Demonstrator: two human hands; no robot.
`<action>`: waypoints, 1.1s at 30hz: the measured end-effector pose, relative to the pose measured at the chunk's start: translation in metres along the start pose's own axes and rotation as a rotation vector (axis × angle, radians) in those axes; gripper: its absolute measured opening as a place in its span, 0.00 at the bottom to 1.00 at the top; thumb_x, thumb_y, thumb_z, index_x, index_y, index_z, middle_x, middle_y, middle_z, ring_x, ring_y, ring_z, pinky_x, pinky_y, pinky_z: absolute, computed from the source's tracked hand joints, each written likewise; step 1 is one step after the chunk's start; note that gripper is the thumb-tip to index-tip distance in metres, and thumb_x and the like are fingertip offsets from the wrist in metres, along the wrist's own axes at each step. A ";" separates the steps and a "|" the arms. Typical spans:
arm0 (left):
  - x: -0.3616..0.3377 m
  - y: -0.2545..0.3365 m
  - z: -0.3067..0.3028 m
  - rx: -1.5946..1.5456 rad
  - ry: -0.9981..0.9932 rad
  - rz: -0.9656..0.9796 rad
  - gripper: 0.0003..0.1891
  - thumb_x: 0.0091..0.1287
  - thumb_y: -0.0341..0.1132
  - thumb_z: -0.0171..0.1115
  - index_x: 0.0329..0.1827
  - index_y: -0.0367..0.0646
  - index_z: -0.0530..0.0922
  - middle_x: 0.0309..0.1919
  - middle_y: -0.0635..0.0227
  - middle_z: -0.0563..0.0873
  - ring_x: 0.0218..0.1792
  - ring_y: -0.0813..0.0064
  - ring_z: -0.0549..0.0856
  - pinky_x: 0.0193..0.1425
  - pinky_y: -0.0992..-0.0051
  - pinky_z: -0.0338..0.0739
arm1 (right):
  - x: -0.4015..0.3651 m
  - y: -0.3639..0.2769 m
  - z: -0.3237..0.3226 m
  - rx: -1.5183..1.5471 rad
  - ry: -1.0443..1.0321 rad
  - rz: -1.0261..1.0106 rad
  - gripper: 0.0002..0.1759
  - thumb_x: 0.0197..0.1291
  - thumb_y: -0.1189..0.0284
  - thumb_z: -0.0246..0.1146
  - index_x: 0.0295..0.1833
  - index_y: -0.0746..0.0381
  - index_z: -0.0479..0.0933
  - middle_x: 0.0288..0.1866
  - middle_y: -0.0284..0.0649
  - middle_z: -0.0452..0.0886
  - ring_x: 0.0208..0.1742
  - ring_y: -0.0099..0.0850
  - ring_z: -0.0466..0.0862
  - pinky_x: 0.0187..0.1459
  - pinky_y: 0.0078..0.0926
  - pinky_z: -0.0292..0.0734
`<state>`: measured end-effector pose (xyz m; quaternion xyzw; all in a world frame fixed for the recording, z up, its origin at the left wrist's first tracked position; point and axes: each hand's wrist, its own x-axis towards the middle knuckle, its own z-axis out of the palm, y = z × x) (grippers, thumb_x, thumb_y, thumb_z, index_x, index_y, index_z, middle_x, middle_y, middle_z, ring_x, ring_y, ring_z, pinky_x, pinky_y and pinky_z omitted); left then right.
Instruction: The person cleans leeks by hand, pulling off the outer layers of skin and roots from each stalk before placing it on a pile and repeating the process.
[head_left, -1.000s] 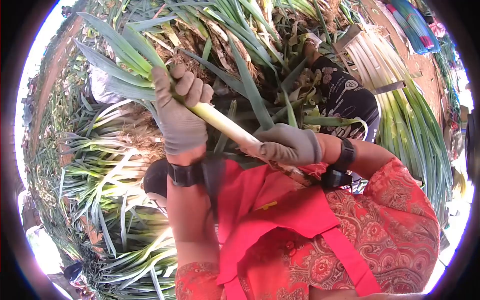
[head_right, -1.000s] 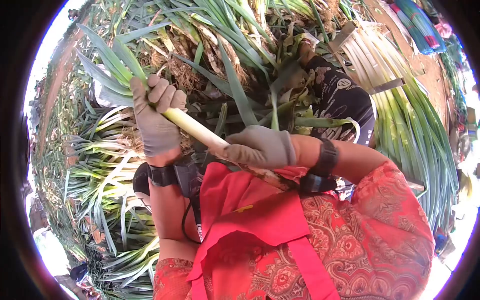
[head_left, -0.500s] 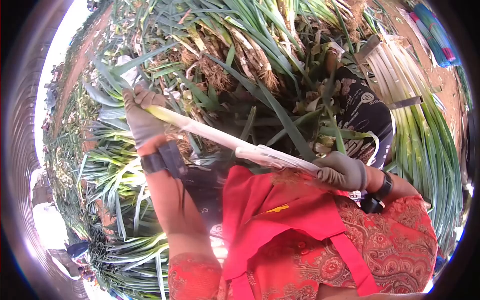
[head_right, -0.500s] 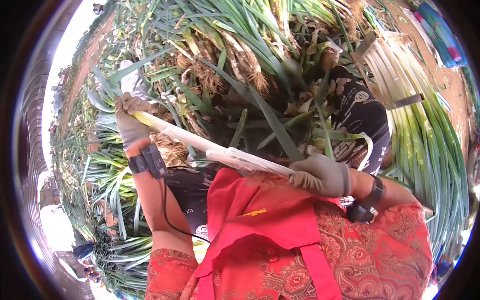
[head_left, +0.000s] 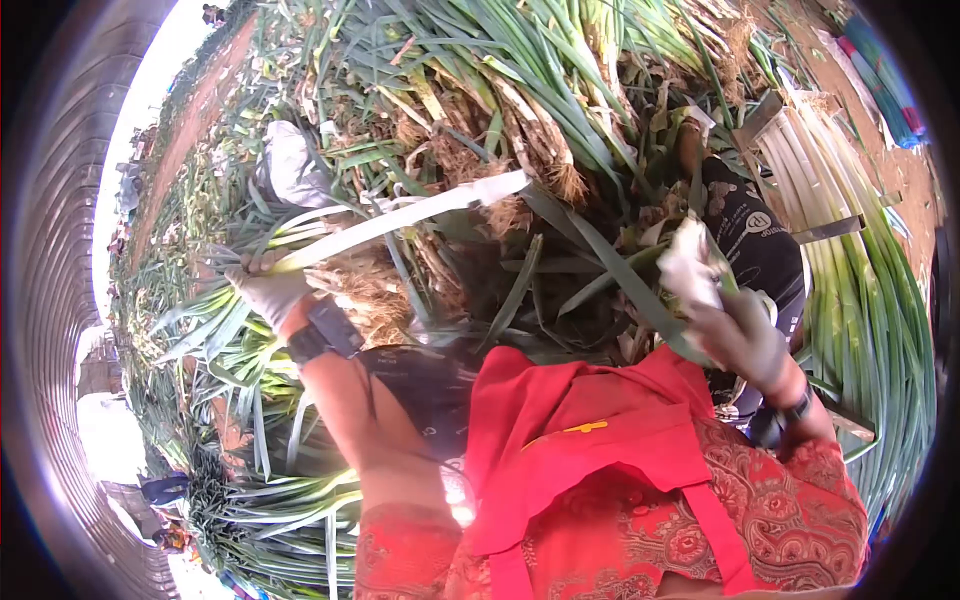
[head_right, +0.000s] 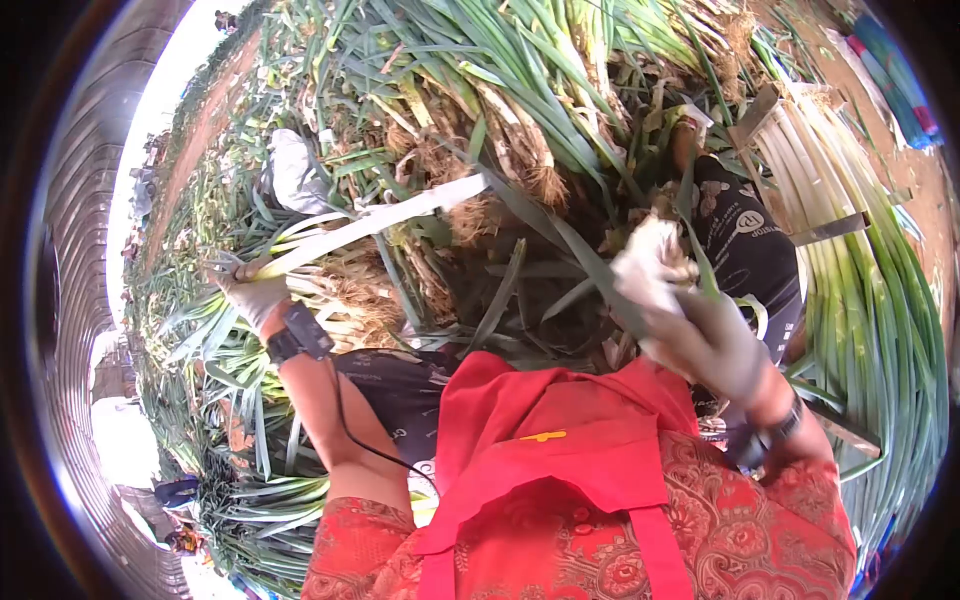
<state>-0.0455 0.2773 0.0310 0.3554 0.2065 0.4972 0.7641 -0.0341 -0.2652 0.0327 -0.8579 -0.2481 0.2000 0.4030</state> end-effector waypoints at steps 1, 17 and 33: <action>-0.015 0.004 0.011 0.006 0.013 0.006 0.18 0.78 0.49 0.47 0.30 0.52 0.70 0.21 0.80 0.68 0.20 0.85 0.67 0.27 0.82 0.68 | 0.019 0.011 0.015 -0.212 0.040 -0.047 0.12 0.61 0.66 0.64 0.41 0.65 0.80 0.25 0.40 0.78 0.22 0.35 0.80 0.27 0.28 0.73; -0.199 0.047 0.006 0.188 -0.385 0.171 0.20 0.67 0.36 0.63 0.57 0.43 0.65 0.43 0.69 0.72 0.46 0.71 0.72 0.63 0.65 0.65 | 0.126 -0.095 0.096 -0.056 0.227 -0.727 0.12 0.52 0.73 0.70 0.43 0.59 0.80 0.31 0.36 0.81 0.26 0.33 0.82 0.30 0.31 0.77; -0.235 0.074 -0.045 0.593 -0.577 0.249 0.12 0.67 0.30 0.59 0.52 0.39 0.71 0.45 0.60 0.80 0.51 0.62 0.81 0.68 0.53 0.68 | 0.138 -0.092 0.156 0.278 -0.030 -0.705 0.14 0.51 0.70 0.74 0.43 0.59 0.81 0.39 0.37 0.80 0.34 0.39 0.83 0.36 0.31 0.79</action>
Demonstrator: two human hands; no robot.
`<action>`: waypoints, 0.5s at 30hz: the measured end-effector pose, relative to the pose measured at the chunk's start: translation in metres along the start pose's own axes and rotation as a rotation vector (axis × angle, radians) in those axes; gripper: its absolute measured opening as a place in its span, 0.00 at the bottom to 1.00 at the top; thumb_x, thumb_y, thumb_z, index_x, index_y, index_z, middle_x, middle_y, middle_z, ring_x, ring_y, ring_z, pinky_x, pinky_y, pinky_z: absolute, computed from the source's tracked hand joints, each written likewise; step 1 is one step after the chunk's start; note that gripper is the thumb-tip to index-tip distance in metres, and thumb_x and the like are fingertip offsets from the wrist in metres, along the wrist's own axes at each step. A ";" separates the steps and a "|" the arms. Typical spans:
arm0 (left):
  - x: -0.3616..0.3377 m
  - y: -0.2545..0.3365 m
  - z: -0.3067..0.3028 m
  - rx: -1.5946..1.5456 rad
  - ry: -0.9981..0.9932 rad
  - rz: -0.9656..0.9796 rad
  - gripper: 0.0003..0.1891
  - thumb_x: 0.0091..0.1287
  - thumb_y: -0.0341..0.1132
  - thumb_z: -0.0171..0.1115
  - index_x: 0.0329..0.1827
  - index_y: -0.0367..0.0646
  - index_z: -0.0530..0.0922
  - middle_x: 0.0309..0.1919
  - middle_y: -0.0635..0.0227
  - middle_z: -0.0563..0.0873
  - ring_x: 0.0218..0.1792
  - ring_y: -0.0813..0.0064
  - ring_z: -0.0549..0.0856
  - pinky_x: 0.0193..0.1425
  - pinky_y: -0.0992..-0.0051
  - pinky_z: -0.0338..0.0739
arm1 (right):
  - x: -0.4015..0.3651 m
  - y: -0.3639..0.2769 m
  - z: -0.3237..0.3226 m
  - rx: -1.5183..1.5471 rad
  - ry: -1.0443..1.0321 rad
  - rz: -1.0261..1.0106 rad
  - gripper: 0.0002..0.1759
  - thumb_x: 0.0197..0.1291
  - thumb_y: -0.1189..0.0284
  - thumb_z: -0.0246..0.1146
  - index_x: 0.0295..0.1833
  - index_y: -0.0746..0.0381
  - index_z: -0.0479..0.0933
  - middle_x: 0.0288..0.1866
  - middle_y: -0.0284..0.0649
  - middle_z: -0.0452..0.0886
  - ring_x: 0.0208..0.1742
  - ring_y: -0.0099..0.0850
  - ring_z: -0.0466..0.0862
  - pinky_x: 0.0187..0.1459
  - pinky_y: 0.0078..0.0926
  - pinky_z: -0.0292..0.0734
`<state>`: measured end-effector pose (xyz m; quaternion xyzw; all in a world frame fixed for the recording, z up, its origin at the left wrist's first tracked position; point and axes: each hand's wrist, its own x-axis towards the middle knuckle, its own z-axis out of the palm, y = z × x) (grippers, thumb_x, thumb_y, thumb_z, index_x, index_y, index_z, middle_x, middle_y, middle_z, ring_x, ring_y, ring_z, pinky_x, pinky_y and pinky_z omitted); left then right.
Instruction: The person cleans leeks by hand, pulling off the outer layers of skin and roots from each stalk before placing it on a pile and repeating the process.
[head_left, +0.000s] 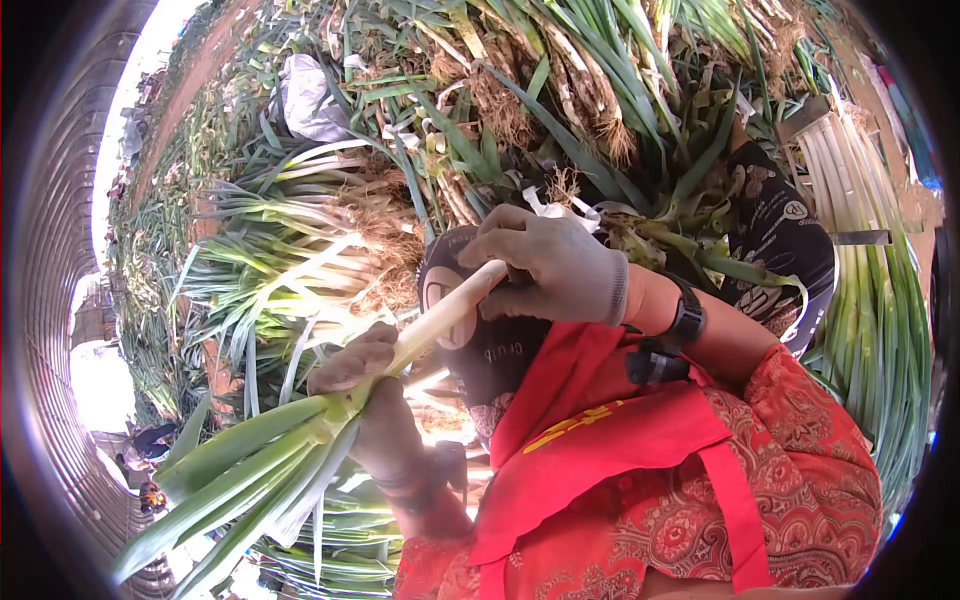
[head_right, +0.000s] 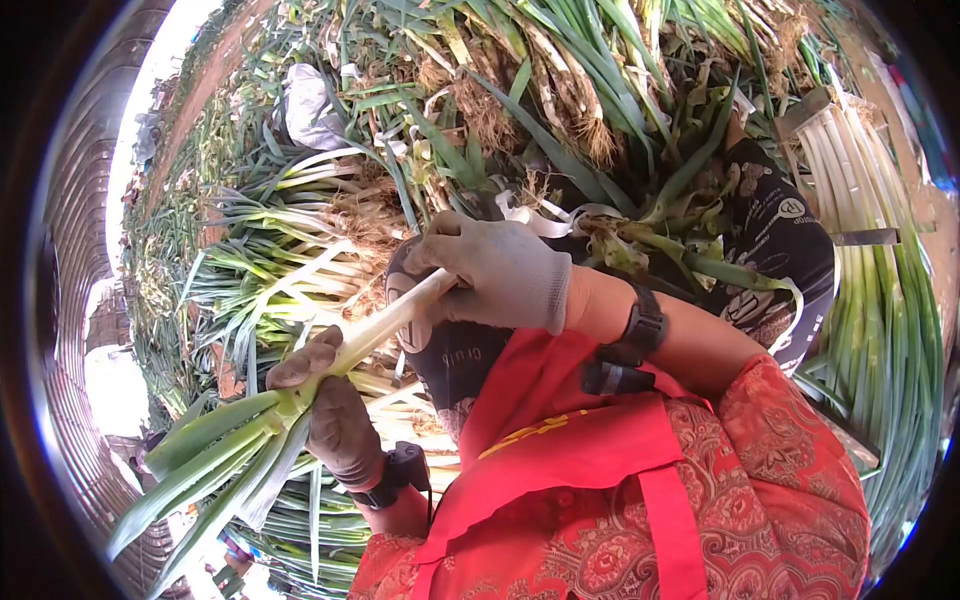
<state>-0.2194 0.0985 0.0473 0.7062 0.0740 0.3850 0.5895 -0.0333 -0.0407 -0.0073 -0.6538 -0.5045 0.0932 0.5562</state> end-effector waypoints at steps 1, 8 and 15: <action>0.000 0.000 -0.001 -0.024 -0.019 0.008 0.13 0.67 0.31 0.60 0.52 0.39 0.71 0.46 0.59 0.81 0.51 0.62 0.81 0.69 0.51 0.68 | 0.000 0.005 0.003 0.003 -0.020 -0.024 0.13 0.51 0.70 0.73 0.42 0.59 0.81 0.38 0.37 0.81 0.34 0.39 0.83 0.37 0.31 0.79; 0.001 -0.001 -0.014 -0.030 -0.025 -0.011 0.17 0.66 0.33 0.64 0.53 0.39 0.71 0.45 0.60 0.81 0.51 0.63 0.81 0.70 0.50 0.66 | -0.004 0.036 -0.019 -0.582 0.325 0.138 0.04 0.59 0.70 0.64 0.38 0.57 0.80 0.38 0.39 0.81 0.36 0.40 0.84 0.35 0.36 0.79; 0.001 0.004 -0.012 0.170 0.134 -0.031 0.11 0.65 0.24 0.54 0.50 0.37 0.70 0.41 0.56 0.82 0.44 0.64 0.81 0.61 0.56 0.74 | -0.020 0.074 -0.094 -0.984 0.360 0.610 0.18 0.66 0.58 0.61 0.31 0.61 0.78 0.30 0.47 0.81 0.33 0.50 0.82 0.36 0.43 0.77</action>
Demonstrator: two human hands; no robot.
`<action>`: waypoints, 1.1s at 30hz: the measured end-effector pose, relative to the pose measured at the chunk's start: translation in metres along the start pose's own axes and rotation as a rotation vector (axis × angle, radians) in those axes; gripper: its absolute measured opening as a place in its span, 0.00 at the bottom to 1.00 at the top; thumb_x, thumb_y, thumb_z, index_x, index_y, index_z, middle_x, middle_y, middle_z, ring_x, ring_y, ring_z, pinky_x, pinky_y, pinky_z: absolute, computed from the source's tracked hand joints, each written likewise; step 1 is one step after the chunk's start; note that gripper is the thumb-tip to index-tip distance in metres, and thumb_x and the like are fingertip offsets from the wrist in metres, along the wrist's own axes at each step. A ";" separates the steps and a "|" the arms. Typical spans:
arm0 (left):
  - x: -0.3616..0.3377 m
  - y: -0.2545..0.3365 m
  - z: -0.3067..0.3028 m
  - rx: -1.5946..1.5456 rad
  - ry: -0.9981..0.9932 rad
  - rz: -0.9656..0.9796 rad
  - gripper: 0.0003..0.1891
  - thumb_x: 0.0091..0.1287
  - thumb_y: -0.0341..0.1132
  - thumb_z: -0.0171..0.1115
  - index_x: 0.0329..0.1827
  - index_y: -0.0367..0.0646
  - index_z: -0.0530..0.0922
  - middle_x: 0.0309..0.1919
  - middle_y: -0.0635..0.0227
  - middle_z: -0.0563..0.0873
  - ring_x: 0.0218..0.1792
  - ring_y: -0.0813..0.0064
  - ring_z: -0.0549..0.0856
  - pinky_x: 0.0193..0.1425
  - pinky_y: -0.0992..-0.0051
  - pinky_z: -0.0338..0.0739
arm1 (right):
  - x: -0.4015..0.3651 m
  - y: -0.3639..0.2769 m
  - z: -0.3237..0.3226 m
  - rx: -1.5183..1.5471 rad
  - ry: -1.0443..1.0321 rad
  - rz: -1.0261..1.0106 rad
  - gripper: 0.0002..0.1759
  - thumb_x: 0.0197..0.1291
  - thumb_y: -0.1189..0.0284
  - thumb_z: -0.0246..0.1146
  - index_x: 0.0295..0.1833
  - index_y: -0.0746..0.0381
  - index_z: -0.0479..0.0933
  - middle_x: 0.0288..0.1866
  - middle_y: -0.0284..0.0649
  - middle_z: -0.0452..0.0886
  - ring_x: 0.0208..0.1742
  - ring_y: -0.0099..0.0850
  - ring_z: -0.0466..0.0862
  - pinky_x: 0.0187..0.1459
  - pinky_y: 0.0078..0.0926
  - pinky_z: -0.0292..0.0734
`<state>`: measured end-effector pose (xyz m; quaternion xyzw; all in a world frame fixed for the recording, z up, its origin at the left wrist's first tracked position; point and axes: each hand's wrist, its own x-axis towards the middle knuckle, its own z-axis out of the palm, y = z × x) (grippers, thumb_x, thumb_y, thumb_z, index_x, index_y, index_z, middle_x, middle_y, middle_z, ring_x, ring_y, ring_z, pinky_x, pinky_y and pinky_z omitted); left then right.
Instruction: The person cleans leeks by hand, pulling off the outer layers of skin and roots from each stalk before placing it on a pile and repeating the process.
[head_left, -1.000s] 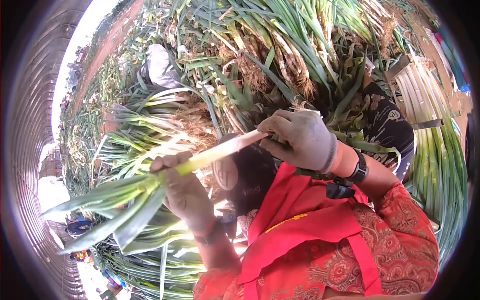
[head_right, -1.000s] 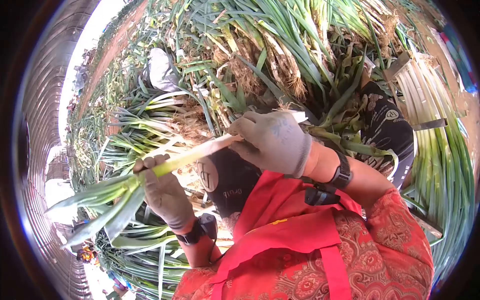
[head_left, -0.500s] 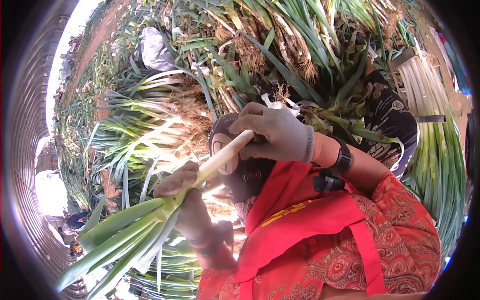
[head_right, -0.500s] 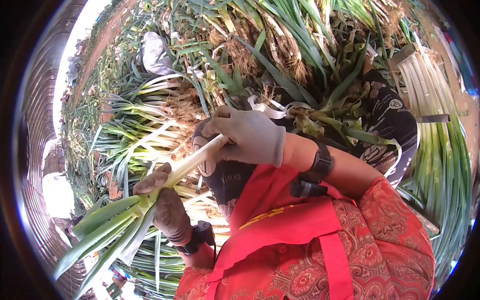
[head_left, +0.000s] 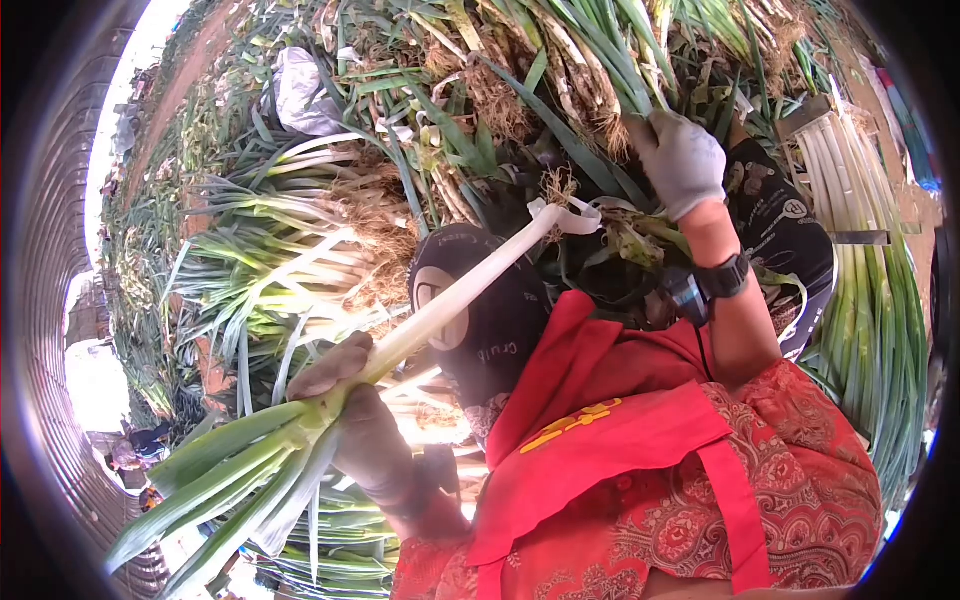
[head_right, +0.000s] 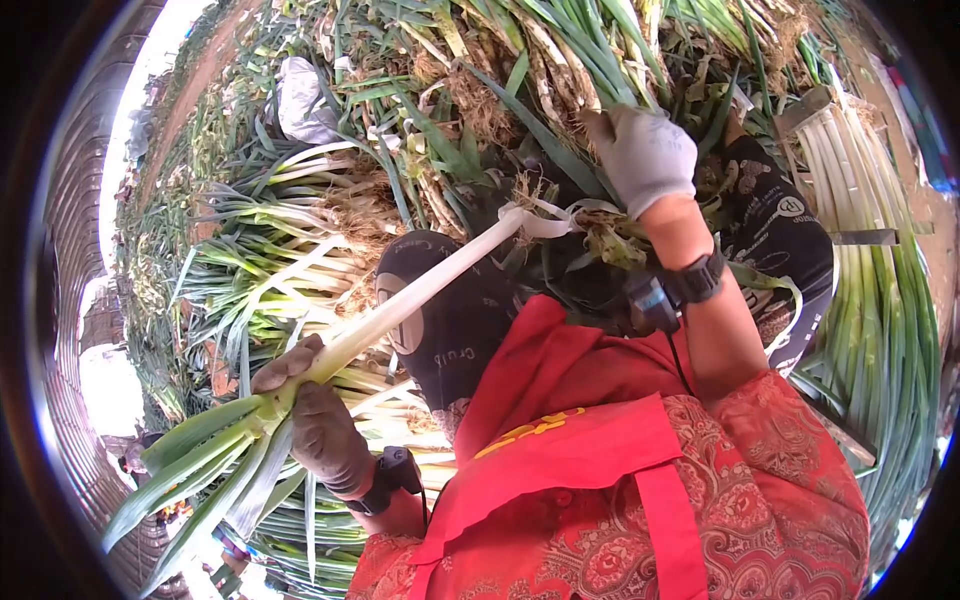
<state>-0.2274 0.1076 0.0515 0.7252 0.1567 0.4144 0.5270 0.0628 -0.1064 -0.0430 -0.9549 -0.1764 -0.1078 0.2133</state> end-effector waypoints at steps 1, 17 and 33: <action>0.000 0.000 0.003 0.055 0.047 0.025 0.10 0.64 0.21 0.51 0.48 0.36 0.70 0.39 0.54 0.83 0.39 0.64 0.82 0.57 0.58 0.78 | -0.007 -0.008 -0.006 0.078 0.014 -0.052 0.17 0.65 0.60 0.62 0.30 0.62 0.78 0.30 0.47 0.81 0.33 0.50 0.82 0.35 0.42 0.77; 0.000 -0.005 -0.013 -0.251 0.253 -0.305 0.13 0.72 0.27 0.51 0.58 0.36 0.69 0.51 0.58 0.78 0.58 0.67 0.76 0.71 0.67 0.64 | -0.073 0.024 0.079 0.480 -0.141 -0.075 0.10 0.59 0.64 0.68 0.38 0.60 0.83 0.35 0.48 0.84 0.38 0.48 0.84 0.38 0.39 0.78; 0.058 -0.014 0.056 -0.899 -0.013 -0.014 0.25 0.73 0.51 0.56 0.61 0.39 0.74 0.35 0.72 0.75 0.28 0.80 0.67 0.36 0.76 0.62 | -0.060 -0.075 0.027 0.601 -0.635 -0.533 0.27 0.51 0.58 0.71 0.57 0.52 0.78 0.43 0.40 0.86 0.42 0.42 0.87 0.46 0.41 0.80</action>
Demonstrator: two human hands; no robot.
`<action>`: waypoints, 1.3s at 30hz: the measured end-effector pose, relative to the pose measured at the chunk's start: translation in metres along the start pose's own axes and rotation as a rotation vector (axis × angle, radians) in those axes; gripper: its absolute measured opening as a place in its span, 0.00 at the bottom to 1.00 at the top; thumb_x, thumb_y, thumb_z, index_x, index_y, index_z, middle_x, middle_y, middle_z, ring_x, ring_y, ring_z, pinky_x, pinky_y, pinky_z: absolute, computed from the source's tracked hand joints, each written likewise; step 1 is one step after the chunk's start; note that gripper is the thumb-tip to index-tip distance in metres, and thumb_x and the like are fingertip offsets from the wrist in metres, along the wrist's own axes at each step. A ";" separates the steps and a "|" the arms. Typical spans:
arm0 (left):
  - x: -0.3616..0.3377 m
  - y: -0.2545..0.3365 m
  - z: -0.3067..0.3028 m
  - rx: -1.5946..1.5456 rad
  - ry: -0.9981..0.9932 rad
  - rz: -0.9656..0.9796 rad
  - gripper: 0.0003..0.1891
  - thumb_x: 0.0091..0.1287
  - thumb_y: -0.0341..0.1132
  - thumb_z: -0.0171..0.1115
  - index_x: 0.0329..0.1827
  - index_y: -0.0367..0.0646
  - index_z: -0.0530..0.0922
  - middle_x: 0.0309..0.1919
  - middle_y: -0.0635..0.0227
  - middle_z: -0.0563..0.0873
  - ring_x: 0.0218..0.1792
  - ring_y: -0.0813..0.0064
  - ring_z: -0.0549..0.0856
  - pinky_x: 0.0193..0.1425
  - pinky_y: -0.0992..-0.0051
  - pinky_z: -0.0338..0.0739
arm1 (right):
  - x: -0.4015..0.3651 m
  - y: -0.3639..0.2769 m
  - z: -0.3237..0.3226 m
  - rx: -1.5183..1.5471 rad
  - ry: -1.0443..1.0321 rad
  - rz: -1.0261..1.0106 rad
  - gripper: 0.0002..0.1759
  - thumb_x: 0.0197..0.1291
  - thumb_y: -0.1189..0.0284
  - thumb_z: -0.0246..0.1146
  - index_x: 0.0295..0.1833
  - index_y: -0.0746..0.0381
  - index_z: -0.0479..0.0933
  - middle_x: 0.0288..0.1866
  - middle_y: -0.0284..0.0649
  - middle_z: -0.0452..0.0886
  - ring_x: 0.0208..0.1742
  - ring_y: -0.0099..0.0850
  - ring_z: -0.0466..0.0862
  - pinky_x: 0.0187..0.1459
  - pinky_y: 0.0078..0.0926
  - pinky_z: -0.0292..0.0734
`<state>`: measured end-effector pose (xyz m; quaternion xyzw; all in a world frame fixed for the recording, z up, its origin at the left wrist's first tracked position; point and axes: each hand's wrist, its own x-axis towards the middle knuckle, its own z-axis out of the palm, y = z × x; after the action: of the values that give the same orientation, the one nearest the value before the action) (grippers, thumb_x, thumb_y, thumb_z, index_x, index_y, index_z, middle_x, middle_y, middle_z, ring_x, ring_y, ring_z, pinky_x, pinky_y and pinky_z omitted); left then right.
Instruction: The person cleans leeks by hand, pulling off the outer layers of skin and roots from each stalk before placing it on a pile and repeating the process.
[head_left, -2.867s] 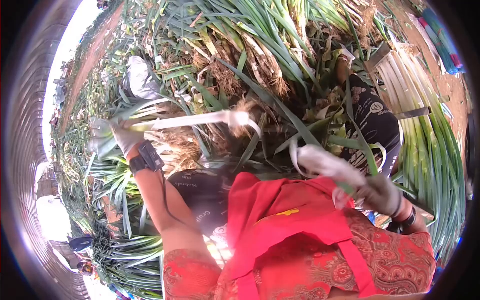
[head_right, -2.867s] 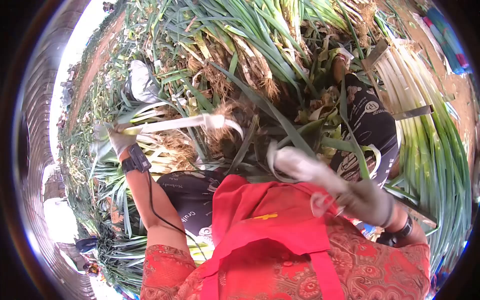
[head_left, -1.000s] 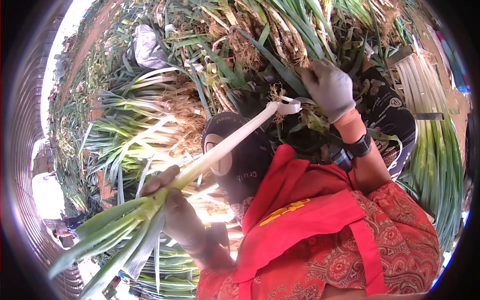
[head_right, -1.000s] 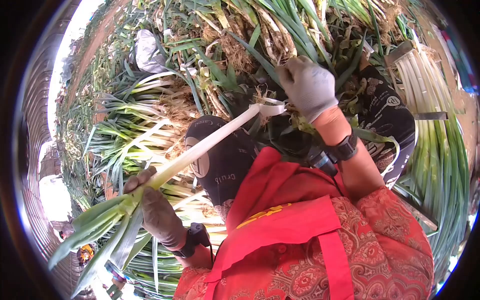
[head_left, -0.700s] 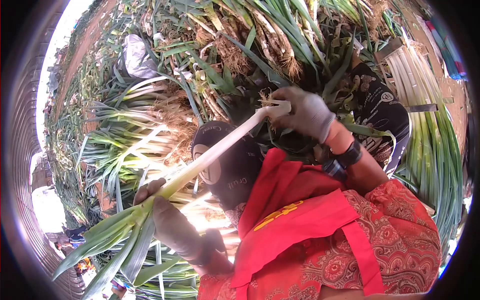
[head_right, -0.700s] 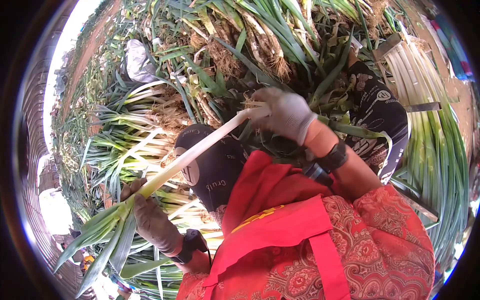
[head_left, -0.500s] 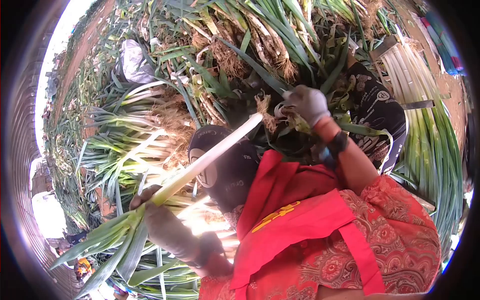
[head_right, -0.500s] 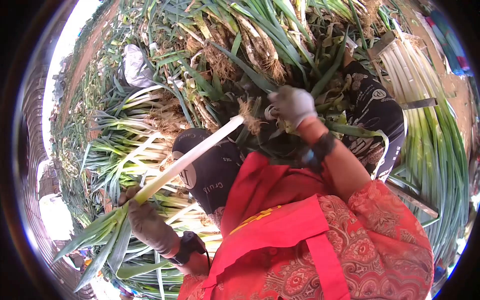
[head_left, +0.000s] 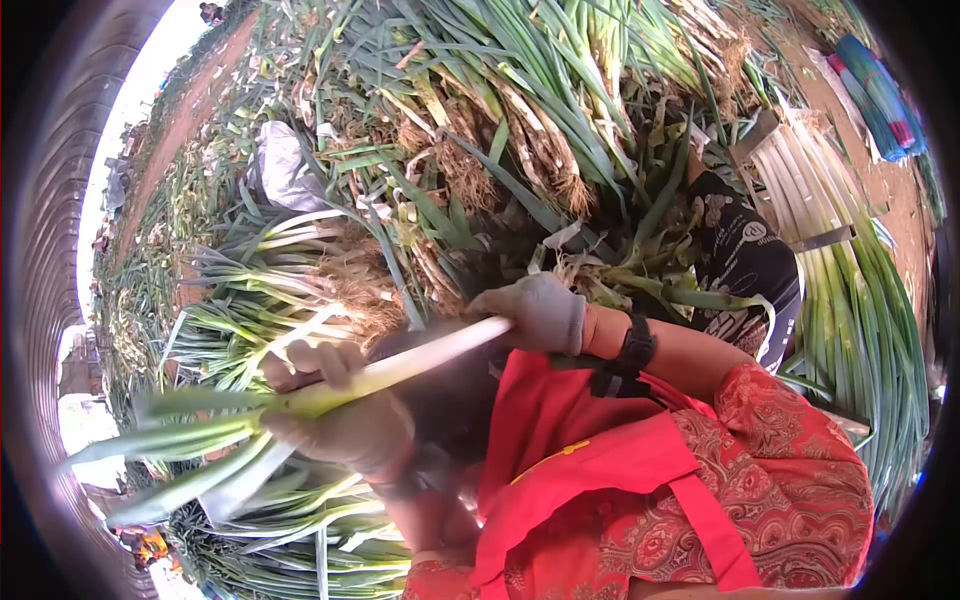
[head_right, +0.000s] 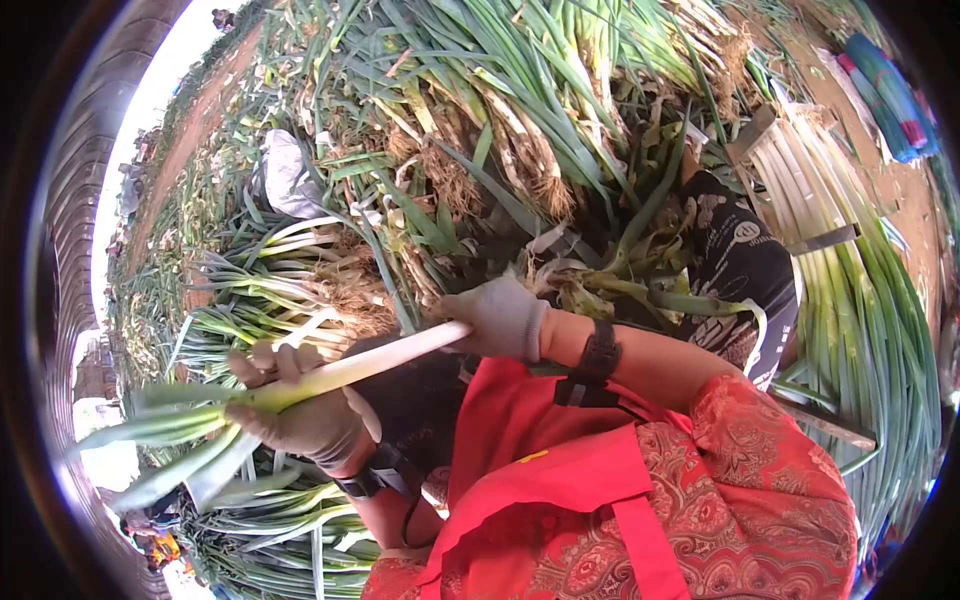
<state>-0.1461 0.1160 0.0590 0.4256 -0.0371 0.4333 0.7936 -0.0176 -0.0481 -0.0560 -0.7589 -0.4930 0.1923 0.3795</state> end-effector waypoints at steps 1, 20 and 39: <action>0.006 0.002 -0.008 -0.093 -0.176 -0.088 0.20 0.74 0.50 0.54 0.52 0.39 0.78 0.29 0.72 0.74 0.21 0.82 0.68 0.30 0.77 0.63 | 0.000 0.011 0.004 -0.049 0.025 -0.005 0.25 0.50 0.60 0.70 0.55 0.51 0.79 0.41 0.40 0.86 0.42 0.43 0.86 0.44 0.42 0.80; -0.010 0.010 -0.045 0.258 0.392 -0.101 0.16 0.75 0.44 0.49 0.39 0.38 0.73 0.16 0.71 0.69 0.16 0.81 0.67 0.20 0.78 0.63 | 0.089 0.173 -0.039 -0.359 0.215 0.403 0.19 0.64 0.56 0.58 0.47 0.60 0.80 0.43 0.49 0.84 0.46 0.50 0.84 0.49 0.45 0.77; 0.002 0.008 -0.039 0.171 0.096 -0.302 0.20 0.74 0.45 0.54 0.59 0.39 0.77 0.42 0.63 0.87 0.20 0.76 0.73 0.27 0.71 0.68 | 0.136 0.156 -0.110 -0.421 -0.042 0.621 0.26 0.49 0.50 0.63 0.46 0.59 0.82 0.35 0.46 0.85 0.40 0.43 0.86 0.49 0.40 0.80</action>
<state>-0.1628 0.1477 0.0405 0.4711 0.1025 0.3306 0.8113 0.2094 -0.0040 -0.0943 -0.9297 -0.2755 0.2080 0.1286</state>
